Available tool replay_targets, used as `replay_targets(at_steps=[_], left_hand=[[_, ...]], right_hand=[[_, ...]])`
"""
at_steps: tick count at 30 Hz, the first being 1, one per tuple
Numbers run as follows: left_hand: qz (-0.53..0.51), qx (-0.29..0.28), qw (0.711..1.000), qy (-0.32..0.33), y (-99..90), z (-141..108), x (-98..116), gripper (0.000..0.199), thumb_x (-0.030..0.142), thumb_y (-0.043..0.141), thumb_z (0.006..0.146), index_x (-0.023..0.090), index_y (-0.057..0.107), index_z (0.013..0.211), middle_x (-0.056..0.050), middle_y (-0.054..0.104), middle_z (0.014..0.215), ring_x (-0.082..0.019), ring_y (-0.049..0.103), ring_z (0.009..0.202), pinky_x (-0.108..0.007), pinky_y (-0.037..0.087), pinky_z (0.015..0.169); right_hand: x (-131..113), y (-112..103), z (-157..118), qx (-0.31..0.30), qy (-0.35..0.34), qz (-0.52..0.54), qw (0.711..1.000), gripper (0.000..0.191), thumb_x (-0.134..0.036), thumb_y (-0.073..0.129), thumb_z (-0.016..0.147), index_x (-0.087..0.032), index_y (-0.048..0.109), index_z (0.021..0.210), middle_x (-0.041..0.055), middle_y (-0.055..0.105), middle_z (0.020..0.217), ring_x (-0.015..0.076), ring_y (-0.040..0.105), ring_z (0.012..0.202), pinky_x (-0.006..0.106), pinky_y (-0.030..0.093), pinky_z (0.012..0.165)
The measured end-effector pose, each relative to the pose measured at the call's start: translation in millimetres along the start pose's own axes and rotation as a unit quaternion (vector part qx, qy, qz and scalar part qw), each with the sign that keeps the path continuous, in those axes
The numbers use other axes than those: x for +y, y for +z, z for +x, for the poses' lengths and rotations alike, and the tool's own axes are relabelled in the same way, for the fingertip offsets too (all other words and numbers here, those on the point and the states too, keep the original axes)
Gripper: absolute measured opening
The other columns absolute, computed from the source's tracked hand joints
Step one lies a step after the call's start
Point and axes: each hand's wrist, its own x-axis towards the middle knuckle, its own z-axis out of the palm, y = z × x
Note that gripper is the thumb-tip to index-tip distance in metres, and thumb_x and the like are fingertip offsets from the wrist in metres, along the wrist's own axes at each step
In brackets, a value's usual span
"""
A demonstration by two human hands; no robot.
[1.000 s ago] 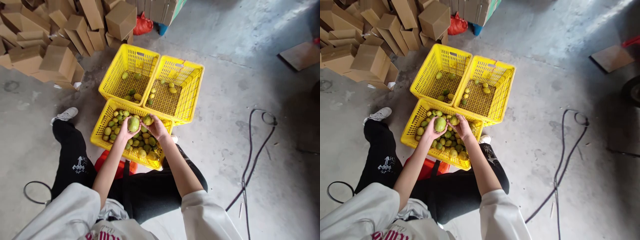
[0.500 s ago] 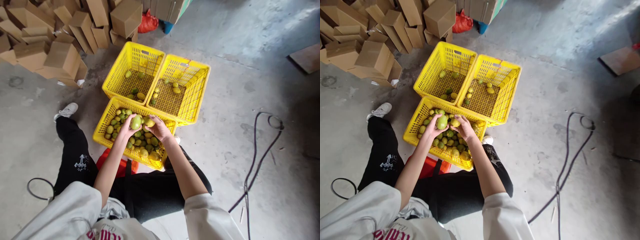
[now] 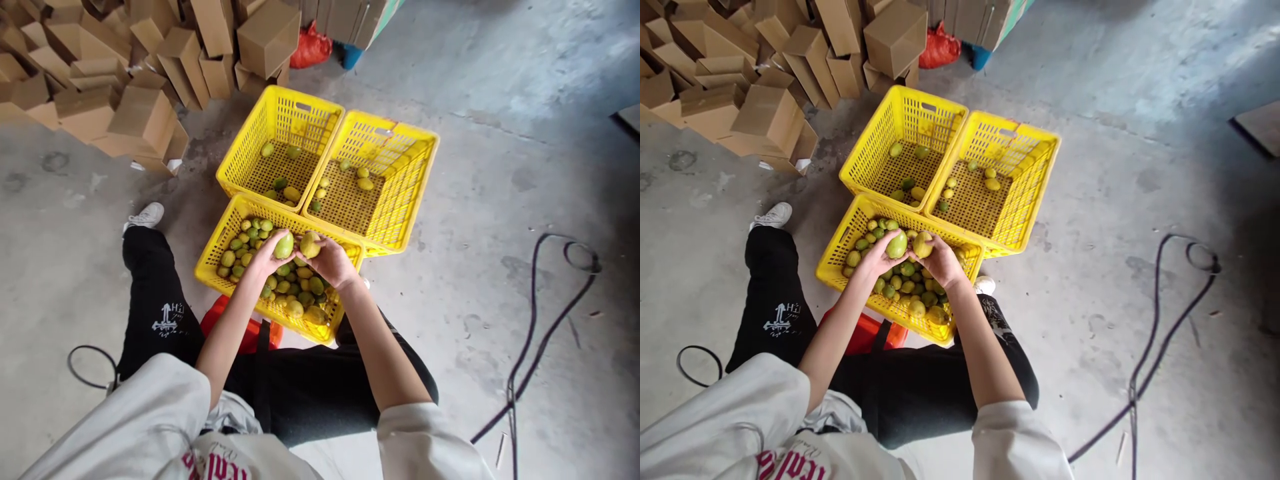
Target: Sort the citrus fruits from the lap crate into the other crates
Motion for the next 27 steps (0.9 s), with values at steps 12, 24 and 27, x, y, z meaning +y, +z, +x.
replay_targets(at_steps=[12,24,27], left_hand=[[0.019,-0.014,0.999,0.026,-13.6,2.5,0.7,0.011,0.029,0.070,0.083,0.021,0.067,0.088,-0.007,0.070,0.092,-0.020,0.069,0.091,-0.031,0.062,0.080],[0.015,-0.036,0.997,0.072,-8.5,3.2,-2.3,0.019,0.019,0.082,0.073,0.019,0.069,0.086,-0.006,0.071,0.092,-0.016,0.070,0.080,-0.027,0.061,0.074],[-0.001,-0.017,0.996,0.084,-11.7,2.5,3.2,0.014,0.021,0.079,0.076,0.019,0.070,0.086,-0.006,0.071,0.094,-0.016,0.069,0.081,-0.028,0.061,0.074]], right_hand=[[-0.3,23.1,8.3,-0.025,-0.008,-0.042,0.999,0.034,-0.025,0.081,0.066,-0.023,0.058,0.091,-0.0048,0.056,0.072,0.0078,0.050,0.052,0.016,0.030,0.036],[-3.4,11.8,20.3,-0.008,-0.032,0.000,0.999,0.032,-0.034,0.069,0.063,-0.025,0.055,0.090,0.0007,0.068,0.081,0.0185,0.065,0.068,0.031,0.057,0.056],[-1.3,14.1,15.0,0.006,-0.048,-0.013,0.999,0.037,-0.027,0.073,0.061,-0.026,0.050,0.090,-0.0004,0.068,0.085,0.0211,0.069,0.077,0.035,0.060,0.063]])
